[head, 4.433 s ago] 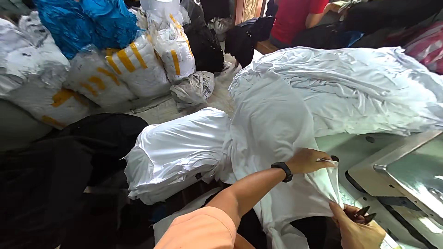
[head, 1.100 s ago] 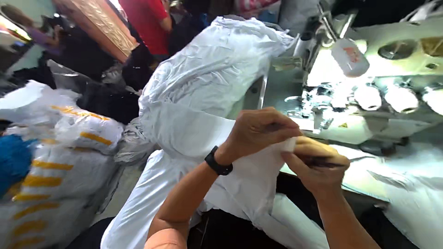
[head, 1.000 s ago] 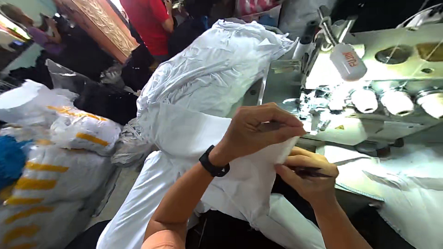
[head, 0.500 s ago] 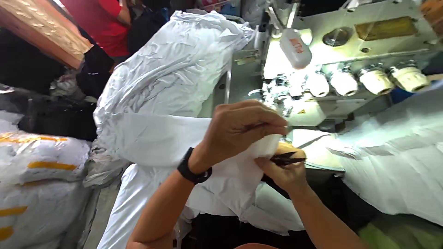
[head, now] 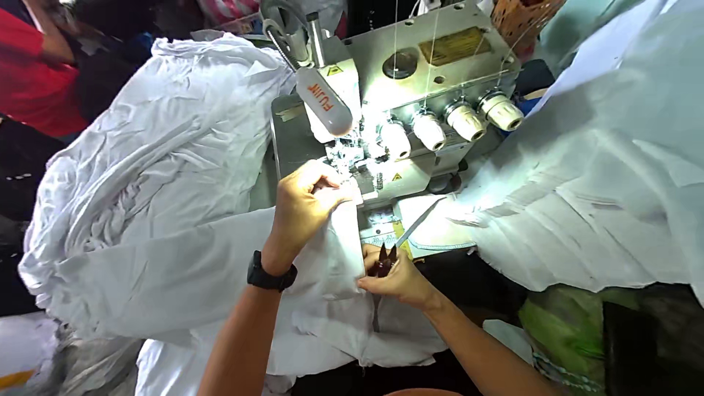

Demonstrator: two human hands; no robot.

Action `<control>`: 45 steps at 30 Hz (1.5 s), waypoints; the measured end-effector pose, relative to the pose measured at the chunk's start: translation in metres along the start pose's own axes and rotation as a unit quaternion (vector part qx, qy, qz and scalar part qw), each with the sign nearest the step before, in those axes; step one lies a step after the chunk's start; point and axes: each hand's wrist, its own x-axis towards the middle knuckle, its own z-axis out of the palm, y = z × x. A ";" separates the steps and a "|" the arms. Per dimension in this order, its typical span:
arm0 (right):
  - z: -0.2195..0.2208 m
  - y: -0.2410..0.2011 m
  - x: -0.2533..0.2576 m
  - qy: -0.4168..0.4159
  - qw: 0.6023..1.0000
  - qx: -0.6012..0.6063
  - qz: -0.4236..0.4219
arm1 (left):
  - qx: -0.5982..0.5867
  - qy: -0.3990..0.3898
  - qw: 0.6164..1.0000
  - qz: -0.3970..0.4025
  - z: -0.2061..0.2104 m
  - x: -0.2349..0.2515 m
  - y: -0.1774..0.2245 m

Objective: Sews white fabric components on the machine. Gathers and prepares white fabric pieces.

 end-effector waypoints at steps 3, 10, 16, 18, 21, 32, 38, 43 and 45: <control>0.002 -0.006 0.000 -0.006 0.996 -0.071 0.059 | 0.159 0.043 0.986 0.026 0.009 -0.005 0.003; -0.001 0.006 -0.015 0.002 0.943 -0.255 -0.212 | 0.435 0.093 0.895 0.018 0.061 -0.057 0.014; 0.004 -0.011 -0.003 0.050 0.941 -0.252 -0.221 | 0.362 0.060 0.930 -0.014 0.050 -0.042 0.008; 0.006 -0.016 0.001 0.045 0.948 -0.238 -0.205 | 0.348 0.034 0.937 -0.007 0.040 -0.038 0.006; 0.009 -0.024 0.016 0.069 0.956 -0.226 -0.176 | 0.333 0.023 0.942 0.026 0.026 -0.032 0.003; 0.008 -0.009 0.020 0.064 0.964 -0.199 -0.164 | 0.337 0.058 0.936 0.081 0.017 -0.025 0.004; 0.012 0.005 0.002 0.048 0.952 -0.198 -0.227 | 0.341 0.048 0.934 0.092 0.013 -0.021 0.001; 0.013 -0.017 0.031 0.111 0.969 -0.164 -0.148 | 0.339 0.046 0.935 0.089 0.014 -0.020 0.002; 0.013 -0.022 0.040 0.127 0.976 -0.132 -0.119 | 0.335 0.041 0.938 0.080 0.014 -0.019 0.003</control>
